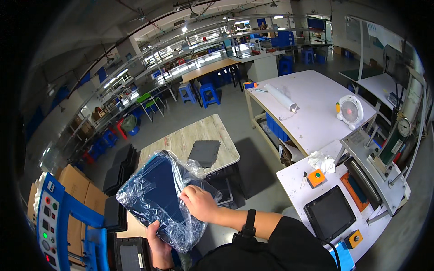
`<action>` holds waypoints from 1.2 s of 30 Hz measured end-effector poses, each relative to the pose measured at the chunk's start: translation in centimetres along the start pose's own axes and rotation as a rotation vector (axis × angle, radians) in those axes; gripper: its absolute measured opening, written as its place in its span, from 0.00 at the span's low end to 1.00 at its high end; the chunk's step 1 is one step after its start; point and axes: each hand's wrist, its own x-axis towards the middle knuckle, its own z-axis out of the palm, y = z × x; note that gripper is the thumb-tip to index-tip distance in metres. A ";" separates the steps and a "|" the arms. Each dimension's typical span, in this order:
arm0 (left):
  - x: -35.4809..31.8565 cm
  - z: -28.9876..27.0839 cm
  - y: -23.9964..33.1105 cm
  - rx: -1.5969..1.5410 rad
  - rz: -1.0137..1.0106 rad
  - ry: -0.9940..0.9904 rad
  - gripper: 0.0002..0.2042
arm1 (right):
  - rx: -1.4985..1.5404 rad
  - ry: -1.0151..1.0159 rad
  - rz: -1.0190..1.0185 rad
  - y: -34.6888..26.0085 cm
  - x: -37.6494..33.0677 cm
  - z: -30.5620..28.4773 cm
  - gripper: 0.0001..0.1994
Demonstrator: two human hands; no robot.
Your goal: Removing protective plastic wrap from plastic panels and using industrial heat presses to process the components.
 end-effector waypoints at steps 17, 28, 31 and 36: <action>1.6 -2.6 1.7 0.072 0.088 -0.044 0.28 | -0.024 -0.256 0.210 1.4 3.8 2.2 0.19; 2.2 -6.0 2.5 -0.081 -0.009 -0.072 0.28 | 1.038 -0.081 0.593 2.2 10.2 -1.0 0.05; 1.4 -7.1 3.8 -0.043 -0.102 -0.138 0.27 | 0.780 0.306 0.675 8.1 14.1 -6.8 0.08; 0.9 -7.9 3.6 -0.155 -0.186 -0.155 0.28 | 0.564 0.371 0.600 11.2 17.5 -8.0 0.09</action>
